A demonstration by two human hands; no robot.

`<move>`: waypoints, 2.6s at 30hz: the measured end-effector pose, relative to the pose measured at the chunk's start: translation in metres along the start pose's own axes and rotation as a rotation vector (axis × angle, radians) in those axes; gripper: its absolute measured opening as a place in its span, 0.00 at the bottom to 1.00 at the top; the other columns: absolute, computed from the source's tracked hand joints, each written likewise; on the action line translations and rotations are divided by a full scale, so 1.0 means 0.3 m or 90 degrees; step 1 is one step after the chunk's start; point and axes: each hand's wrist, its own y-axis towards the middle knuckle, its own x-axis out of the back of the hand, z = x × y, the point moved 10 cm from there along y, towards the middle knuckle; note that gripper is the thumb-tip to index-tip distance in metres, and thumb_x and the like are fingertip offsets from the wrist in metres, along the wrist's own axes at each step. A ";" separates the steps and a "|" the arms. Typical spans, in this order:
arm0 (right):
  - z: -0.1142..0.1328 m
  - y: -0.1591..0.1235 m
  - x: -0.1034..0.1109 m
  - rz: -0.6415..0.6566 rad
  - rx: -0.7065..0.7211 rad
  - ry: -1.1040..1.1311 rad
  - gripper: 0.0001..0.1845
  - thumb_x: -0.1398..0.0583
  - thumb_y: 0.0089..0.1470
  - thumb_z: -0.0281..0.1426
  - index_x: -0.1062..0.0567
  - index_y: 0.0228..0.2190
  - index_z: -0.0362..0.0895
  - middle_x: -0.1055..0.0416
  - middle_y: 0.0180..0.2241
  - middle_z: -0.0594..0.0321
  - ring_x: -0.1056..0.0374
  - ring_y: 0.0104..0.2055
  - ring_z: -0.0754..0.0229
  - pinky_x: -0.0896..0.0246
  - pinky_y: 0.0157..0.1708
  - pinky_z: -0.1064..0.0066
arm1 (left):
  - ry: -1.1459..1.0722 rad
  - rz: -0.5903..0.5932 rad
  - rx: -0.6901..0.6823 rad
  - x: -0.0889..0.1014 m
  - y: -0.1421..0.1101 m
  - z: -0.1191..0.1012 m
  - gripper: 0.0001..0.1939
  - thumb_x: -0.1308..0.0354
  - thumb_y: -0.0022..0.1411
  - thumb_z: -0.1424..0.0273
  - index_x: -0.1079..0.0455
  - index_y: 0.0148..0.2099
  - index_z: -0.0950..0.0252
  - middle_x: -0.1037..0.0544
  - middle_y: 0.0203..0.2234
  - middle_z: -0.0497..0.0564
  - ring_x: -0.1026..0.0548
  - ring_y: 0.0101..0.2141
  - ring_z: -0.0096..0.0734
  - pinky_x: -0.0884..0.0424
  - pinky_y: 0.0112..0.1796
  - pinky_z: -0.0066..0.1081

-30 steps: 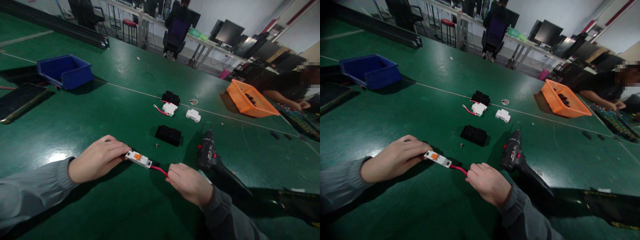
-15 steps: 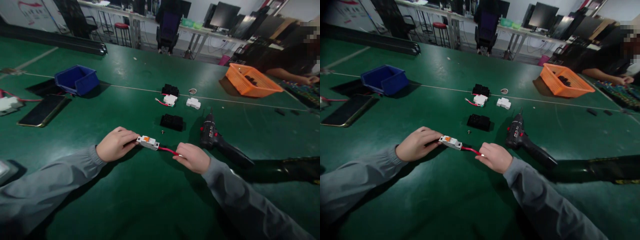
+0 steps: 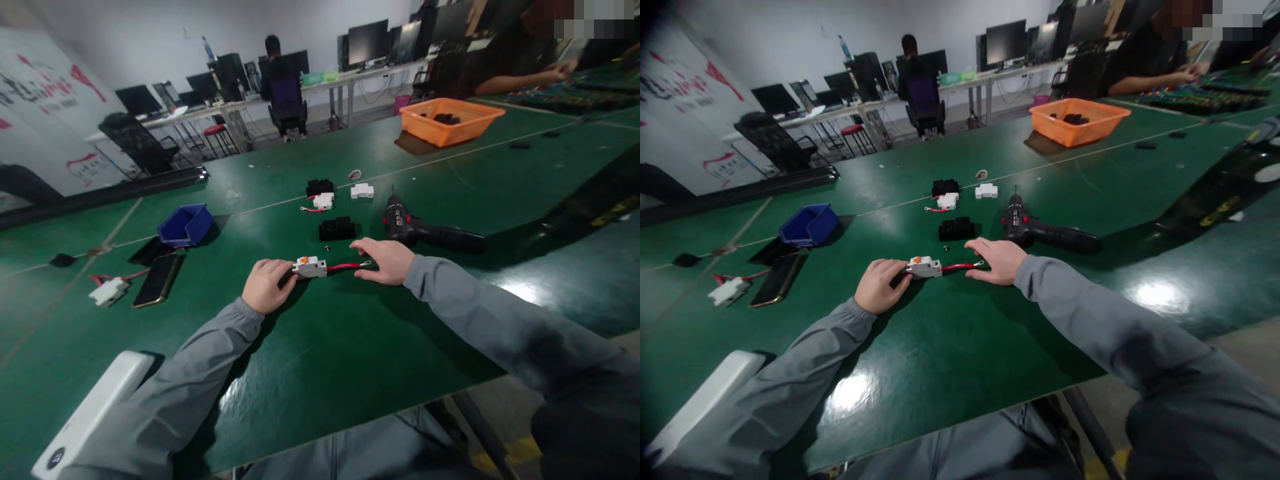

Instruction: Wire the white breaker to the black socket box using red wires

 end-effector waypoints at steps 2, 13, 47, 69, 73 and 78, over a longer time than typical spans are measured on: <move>0.002 -0.006 0.012 -0.014 -0.007 -0.001 0.32 0.44 0.60 0.49 0.37 0.56 0.41 0.28 0.45 0.52 0.29 0.40 0.50 0.38 0.37 0.63 | 0.012 0.006 0.001 -0.003 -0.001 -0.002 0.14 0.49 0.67 0.63 0.29 0.49 0.64 0.21 0.42 0.55 0.24 0.43 0.39 0.33 0.46 0.40; -0.036 -0.022 0.025 -0.029 -0.016 0.021 0.26 0.48 0.64 0.45 0.36 0.56 0.40 0.27 0.44 0.53 0.29 0.40 0.52 0.38 0.37 0.64 | 0.038 0.027 0.003 -0.020 0.002 0.002 0.14 0.50 0.68 0.62 0.29 0.48 0.63 0.21 0.42 0.55 0.24 0.44 0.40 0.31 0.44 0.39; -0.028 -0.021 0.026 -0.036 -0.011 0.015 0.21 0.49 0.65 0.41 0.33 0.53 0.42 0.26 0.43 0.54 0.29 0.38 0.54 0.38 0.37 0.64 | 0.000 0.001 0.013 0.000 0.001 0.004 0.13 0.50 0.68 0.63 0.31 0.49 0.62 0.22 0.41 0.55 0.24 0.40 0.37 0.31 0.41 0.37; -0.457 -0.191 0.170 0.064 -0.524 -0.227 0.31 0.58 0.64 0.46 0.26 0.45 0.38 0.29 0.46 0.41 0.27 0.42 0.42 0.36 0.39 0.55 | -0.027 -0.056 0.005 0.016 -0.005 0.007 0.16 0.45 0.66 0.59 0.32 0.51 0.62 0.20 0.41 0.53 0.23 0.42 0.38 0.32 0.45 0.39; -0.462 -0.207 0.142 0.144 -0.520 -0.171 0.35 0.54 0.59 0.53 0.26 0.46 0.38 0.29 0.47 0.41 0.28 0.43 0.40 0.35 0.39 0.55 | -0.035 -0.065 0.003 0.013 -0.006 0.011 0.15 0.44 0.66 0.61 0.31 0.51 0.62 0.20 0.42 0.53 0.23 0.42 0.38 0.32 0.44 0.38; -0.475 -0.228 0.109 0.193 -0.525 -0.111 0.40 0.42 0.47 0.58 0.28 0.50 0.38 0.26 0.46 0.43 0.27 0.43 0.40 0.34 0.40 0.55 | -0.044 -0.081 -0.011 0.020 -0.005 0.005 0.13 0.45 0.67 0.64 0.31 0.50 0.63 0.19 0.40 0.52 0.22 0.39 0.35 0.33 0.45 0.39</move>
